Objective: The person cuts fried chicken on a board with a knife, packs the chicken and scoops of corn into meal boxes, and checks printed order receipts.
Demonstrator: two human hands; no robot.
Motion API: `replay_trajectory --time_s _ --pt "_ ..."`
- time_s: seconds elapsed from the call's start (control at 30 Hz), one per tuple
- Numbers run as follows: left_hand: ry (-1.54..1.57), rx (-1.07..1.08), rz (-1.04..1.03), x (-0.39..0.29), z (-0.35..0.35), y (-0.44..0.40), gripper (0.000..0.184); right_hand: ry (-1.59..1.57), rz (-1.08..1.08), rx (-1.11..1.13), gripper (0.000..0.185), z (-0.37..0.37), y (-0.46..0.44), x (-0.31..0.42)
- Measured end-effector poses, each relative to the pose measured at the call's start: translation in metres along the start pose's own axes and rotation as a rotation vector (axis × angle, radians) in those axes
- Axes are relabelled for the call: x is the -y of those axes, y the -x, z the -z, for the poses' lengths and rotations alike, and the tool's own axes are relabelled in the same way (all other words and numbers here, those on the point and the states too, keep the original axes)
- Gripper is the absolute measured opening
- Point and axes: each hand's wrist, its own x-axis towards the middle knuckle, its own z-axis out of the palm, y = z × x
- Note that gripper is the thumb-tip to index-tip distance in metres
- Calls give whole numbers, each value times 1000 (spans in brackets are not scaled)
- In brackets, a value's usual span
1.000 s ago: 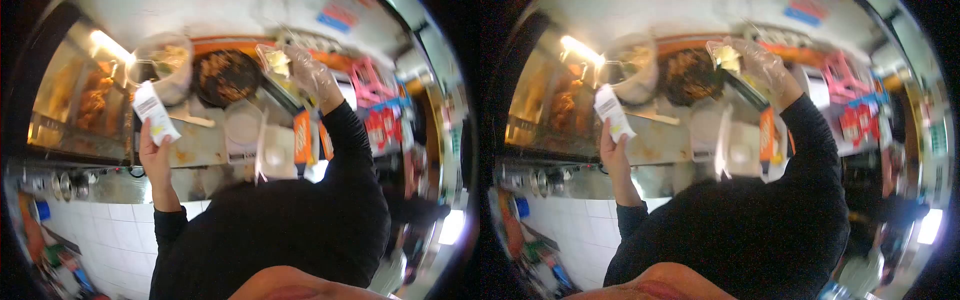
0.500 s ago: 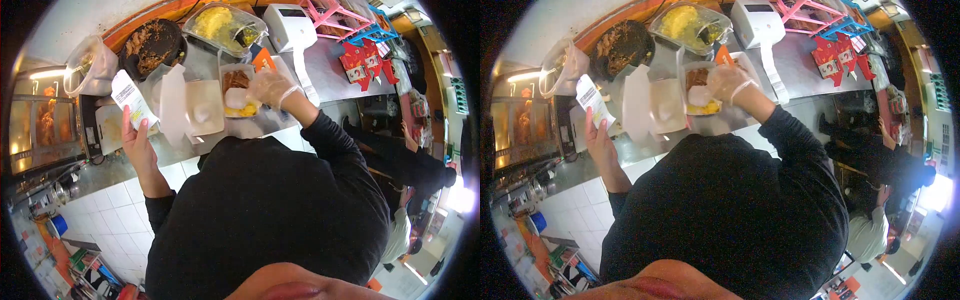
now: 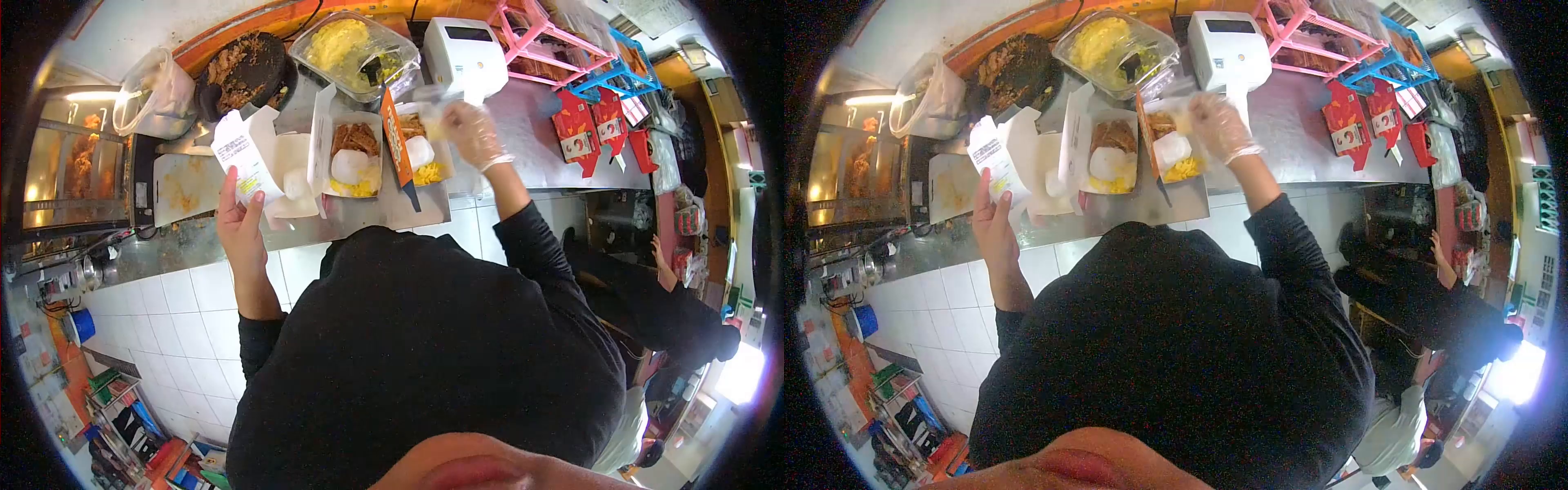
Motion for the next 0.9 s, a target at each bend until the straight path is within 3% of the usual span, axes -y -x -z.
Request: replay_trajectory --time_s 0.03,0.07,0.1,0.17,0.23,0.3,0.37,0.4,0.47,0.5,0.57,0.6,0.7,0.73,0.9 --pt "-3 4 -2 -1 -2 0 54 -17 34 10 22 -12 5 -11" --pt "14 13 -2 -2 -3 -1 54 66 220 95 31 -12 13 -8" --pt "33 21 -3 -4 -5 -2 53 65 222 92 31 -10 17 -9" --pt "25 16 -29 -10 -9 -4 52 158 -106 255 41 -7 17 -19" --pt "9 8 -51 -8 -3 -8 50 29 -116 148 46 -2 16 -33" --pt "-668 112 -218 15 10 -21 46 -103 -135 37 51 -4 14 -48" --pt "-983 164 -216 43 2 -29 44 -7 -348 275 53 -20 7 -65" --pt "-789 251 -117 74 3 -34 46 -10 -347 272 53 -36 8 -79" --pt "-265 393 127 115 -12 -47 51 94 -152 583 52 -70 14 -105" --pt "63 443 275 125 -27 -51 53 90 -163 572 52 -79 17 -103" --pt "291 437 412 152 -40 -59 56 519 -47 477 52 -95 29 -87" --pt "120 442 421 131 -50 -59 58 313 -218 430 51 -86 33 -70" --pt "179 420 415 152 -71 -73 58 273 -409 467 51 -84 40 -66" --pt "81 411 429 154 -74 -75 58 217 -408 415 52 -82 46 -66" --pt "186 455 651 148 -83 -82 54 -135 -581 208 58 -86 53 -65"
